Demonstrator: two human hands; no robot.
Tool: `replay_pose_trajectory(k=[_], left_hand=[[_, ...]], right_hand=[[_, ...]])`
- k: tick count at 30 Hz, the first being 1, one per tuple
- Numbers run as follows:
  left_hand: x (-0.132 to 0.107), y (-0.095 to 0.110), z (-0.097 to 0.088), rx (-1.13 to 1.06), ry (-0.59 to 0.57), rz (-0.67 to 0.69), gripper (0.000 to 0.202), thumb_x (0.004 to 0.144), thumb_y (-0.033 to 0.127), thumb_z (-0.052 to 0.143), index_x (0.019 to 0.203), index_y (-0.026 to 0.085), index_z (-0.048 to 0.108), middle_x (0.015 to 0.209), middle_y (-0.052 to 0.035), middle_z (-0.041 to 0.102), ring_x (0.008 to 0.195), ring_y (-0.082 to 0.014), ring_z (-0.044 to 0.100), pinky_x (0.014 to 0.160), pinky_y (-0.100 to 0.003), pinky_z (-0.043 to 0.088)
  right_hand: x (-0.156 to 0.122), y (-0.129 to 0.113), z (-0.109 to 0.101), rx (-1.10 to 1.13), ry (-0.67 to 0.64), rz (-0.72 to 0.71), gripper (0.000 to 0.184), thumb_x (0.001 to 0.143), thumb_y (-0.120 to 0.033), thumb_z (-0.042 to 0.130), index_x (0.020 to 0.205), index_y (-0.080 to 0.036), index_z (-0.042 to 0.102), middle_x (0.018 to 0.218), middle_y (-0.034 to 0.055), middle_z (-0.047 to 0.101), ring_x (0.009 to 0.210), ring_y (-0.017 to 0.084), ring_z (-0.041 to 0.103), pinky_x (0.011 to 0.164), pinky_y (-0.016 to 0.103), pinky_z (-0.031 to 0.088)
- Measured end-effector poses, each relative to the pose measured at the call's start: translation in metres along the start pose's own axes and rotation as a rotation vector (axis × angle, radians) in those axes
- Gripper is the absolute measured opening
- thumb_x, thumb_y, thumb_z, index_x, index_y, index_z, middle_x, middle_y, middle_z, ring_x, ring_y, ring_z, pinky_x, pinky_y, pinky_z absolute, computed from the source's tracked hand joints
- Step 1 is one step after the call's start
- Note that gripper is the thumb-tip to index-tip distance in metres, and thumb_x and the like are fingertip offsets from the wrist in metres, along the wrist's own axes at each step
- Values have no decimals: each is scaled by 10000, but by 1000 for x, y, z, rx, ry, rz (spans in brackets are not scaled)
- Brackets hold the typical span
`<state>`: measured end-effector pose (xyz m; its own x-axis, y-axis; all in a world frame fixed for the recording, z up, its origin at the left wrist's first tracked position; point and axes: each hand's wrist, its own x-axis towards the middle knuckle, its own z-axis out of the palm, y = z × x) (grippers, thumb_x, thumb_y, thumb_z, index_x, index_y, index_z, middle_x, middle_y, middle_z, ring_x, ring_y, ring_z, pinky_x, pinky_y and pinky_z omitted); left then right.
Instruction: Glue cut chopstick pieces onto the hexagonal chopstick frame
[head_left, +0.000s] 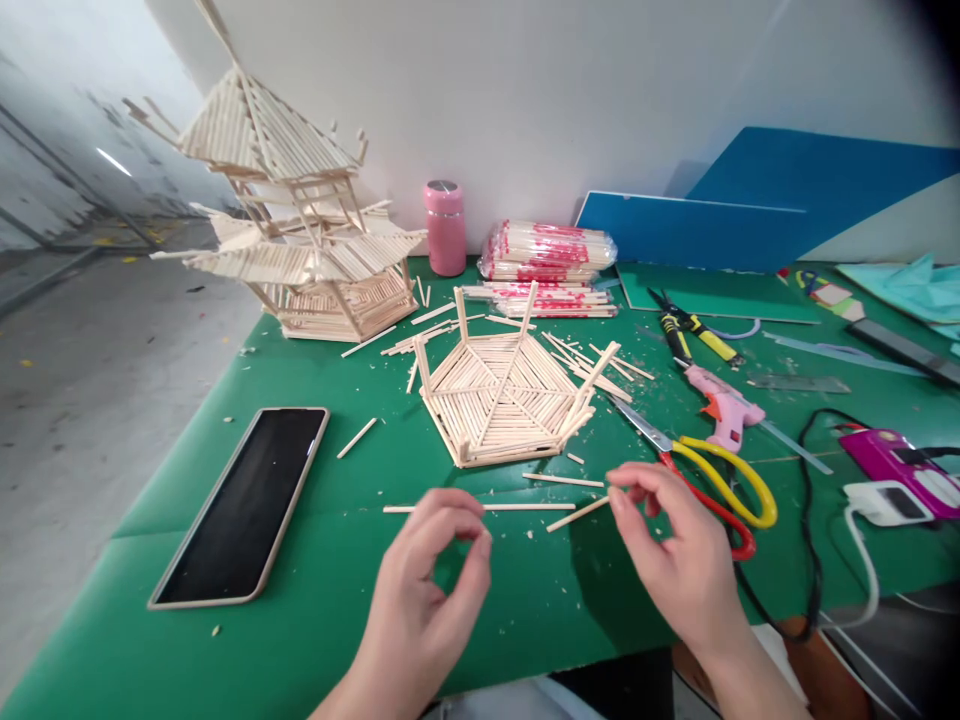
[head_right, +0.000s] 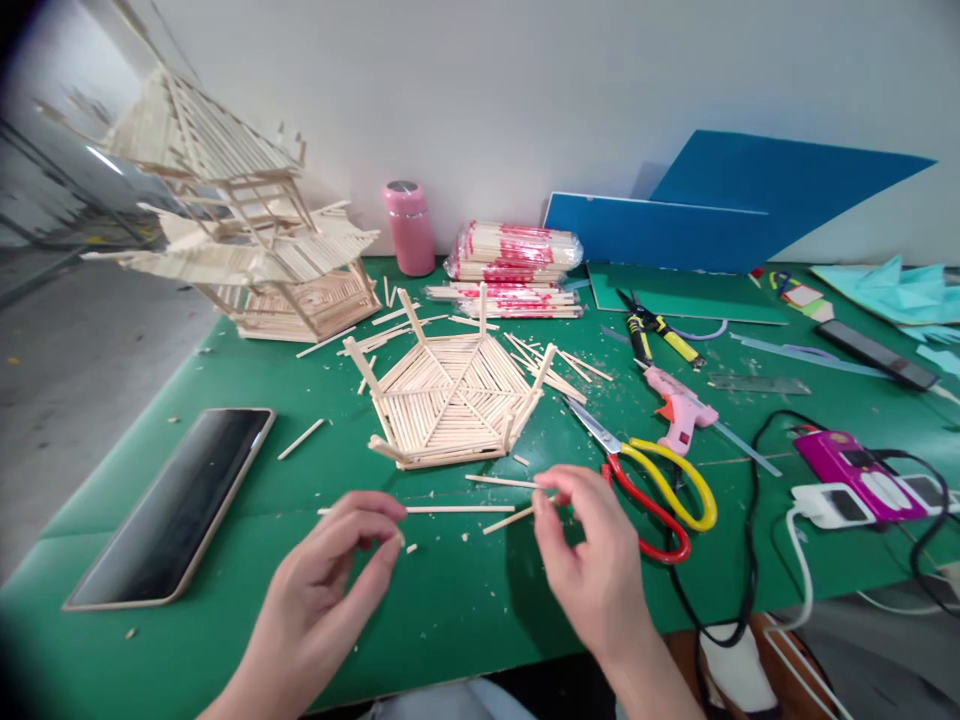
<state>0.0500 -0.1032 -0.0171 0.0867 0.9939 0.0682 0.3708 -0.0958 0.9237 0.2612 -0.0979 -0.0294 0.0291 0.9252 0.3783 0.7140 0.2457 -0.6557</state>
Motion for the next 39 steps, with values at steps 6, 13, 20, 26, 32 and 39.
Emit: replay_pose_trajectory(k=[6, 13, 20, 26, 32, 39], left_hand=[[4, 21, 23, -601, -327, -442, 185, 713, 310, 598, 633, 146, 567, 595, 8, 508, 561, -90, 418, 525, -202, 346], [8, 18, 29, -862, -378, -661, 162, 644, 282, 702, 631, 132, 640, 575, 6, 561, 532, -60, 417, 521, -182, 315], [12, 19, 31, -894, -399, -687, 118, 629, 238, 716, 606, 134, 665, 591, 5, 567, 540, -63, 423, 535, -192, 312], [21, 18, 32, -809, -369, -667, 142, 642, 242, 692, 600, 122, 631, 587, -7, 565, 535, -69, 394, 532, -206, 287], [34, 17, 30, -770, -296, -547, 151, 703, 262, 631, 632, 139, 578, 590, 9, 526, 553, -73, 391, 535, -200, 287], [38, 14, 41, -344, -238, -76, 84, 736, 161, 532, 653, 155, 519, 640, 6, 481, 590, -103, 424, 548, -223, 342]], right_hand=[[-15, -31, 3, 331, -284, -201, 302, 772, -80, 536, 1033, -230, 568, 817, 34, 558, 732, 135, 548, 606, 243, 479], [-15, -28, 4, 365, -162, -197, 318, 737, -54, 572, 1004, -226, 592, 765, 15, 536, 689, 122, 543, 566, 224, 477], [-13, -26, 3, 354, -165, -191, 240, 742, -86, 586, 939, -222, 605, 715, 7, 535, 644, 118, 539, 534, 224, 471], [-17, -4, -13, 196, -102, -63, 241, 786, -155, 544, 1019, -213, 565, 818, 31, 578, 704, 122, 560, 592, 218, 484], [6, 78, -68, -412, 289, 406, 294, 779, -379, 536, 974, -162, 569, 835, 76, 624, 678, 138, 577, 650, 248, 464], [64, 149, -93, -582, 61, 544, 560, 591, -621, 546, 741, -87, 624, 562, 103, 608, 527, 220, 594, 485, 331, 360]])
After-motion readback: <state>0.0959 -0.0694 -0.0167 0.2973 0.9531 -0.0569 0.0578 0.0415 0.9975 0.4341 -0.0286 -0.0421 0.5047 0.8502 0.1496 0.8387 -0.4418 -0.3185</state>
